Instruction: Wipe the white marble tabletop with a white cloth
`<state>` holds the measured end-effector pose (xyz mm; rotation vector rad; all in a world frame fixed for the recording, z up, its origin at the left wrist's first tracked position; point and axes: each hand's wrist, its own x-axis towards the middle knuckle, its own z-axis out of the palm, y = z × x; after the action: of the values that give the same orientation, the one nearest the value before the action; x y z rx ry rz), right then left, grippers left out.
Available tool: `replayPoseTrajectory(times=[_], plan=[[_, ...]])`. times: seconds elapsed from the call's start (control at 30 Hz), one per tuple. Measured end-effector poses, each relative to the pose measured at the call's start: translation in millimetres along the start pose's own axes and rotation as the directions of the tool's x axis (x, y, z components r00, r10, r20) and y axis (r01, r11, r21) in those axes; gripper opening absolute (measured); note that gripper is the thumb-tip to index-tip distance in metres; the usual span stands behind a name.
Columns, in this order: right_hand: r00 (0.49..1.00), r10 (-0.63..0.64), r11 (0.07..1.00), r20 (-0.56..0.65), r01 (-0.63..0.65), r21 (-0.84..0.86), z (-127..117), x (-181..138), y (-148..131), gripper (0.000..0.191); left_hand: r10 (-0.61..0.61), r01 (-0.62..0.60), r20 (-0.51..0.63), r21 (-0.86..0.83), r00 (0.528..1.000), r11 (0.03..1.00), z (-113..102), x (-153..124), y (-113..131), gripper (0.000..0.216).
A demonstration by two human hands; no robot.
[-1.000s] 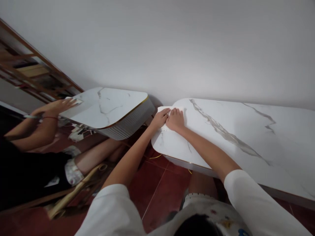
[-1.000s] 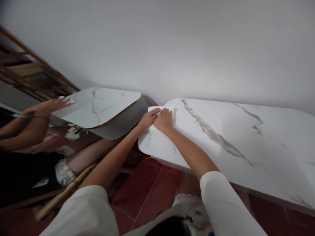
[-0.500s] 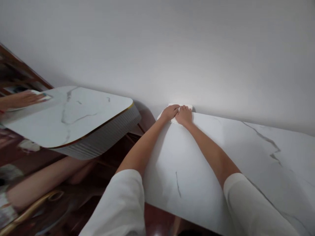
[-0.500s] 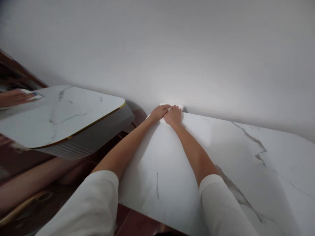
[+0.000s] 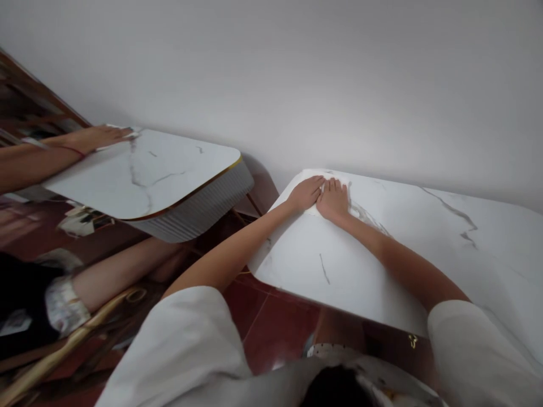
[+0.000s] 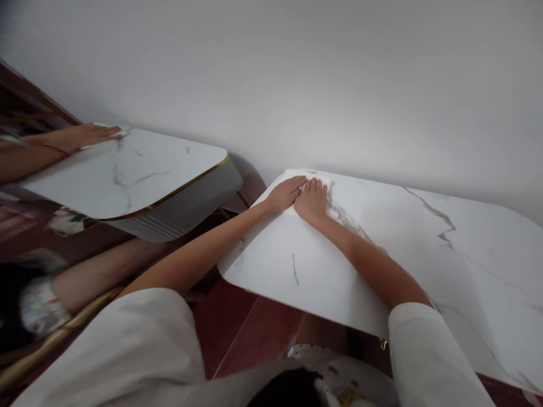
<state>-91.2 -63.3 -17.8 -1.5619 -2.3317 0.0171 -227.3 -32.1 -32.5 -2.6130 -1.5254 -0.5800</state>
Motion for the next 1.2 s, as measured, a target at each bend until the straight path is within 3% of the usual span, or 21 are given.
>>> replayPoseTrajectory(times=[0.13,0.3,0.4,0.5,0.63,0.8,0.97,1.2], plan=[[0.991,-0.136,0.991,0.022,0.136,0.007,-10,-44,-35,0.057,-0.040,0.040,-0.007,0.028,0.999,0.999,-22,-61,19,0.048],[0.976,-0.215,0.972,0.029,0.211,0.106,-21,-99,-64,0.056,-0.165,0.167,-0.036,0.056,0.986,0.984,-45,-130,58,0.049],[0.961,-0.274,0.957,0.030,0.269,0.107,-30,-132,-63,0.056,-0.226,0.231,-0.067,0.082,0.972,0.969,-50,-158,90,0.050],[0.945,-0.325,0.943,0.038,0.320,0.090,-41,-158,-48,0.056,-0.249,0.255,-0.071,0.101,0.966,0.962,-47,-169,124,0.050],[0.936,-0.346,0.935,0.064,0.340,0.099,-52,-167,-17,0.055,-0.240,0.244,-0.055,0.092,0.969,0.965,-38,-152,151,0.050],[0.953,-0.293,0.955,0.073,0.287,0.074,-47,-135,25,0.056,-0.223,0.226,-0.056,0.068,0.973,0.972,-22,-95,151,0.047],[0.965,-0.256,0.967,0.053,0.255,0.031,-32,-77,55,0.055,-0.218,0.220,-0.061,0.031,0.974,0.975,-8,-35,123,0.045],[0.964,-0.254,0.967,0.076,0.253,0.026,-9,11,69,0.054,-0.266,0.263,-0.078,-0.040,0.961,0.964,10,26,58,0.044]])
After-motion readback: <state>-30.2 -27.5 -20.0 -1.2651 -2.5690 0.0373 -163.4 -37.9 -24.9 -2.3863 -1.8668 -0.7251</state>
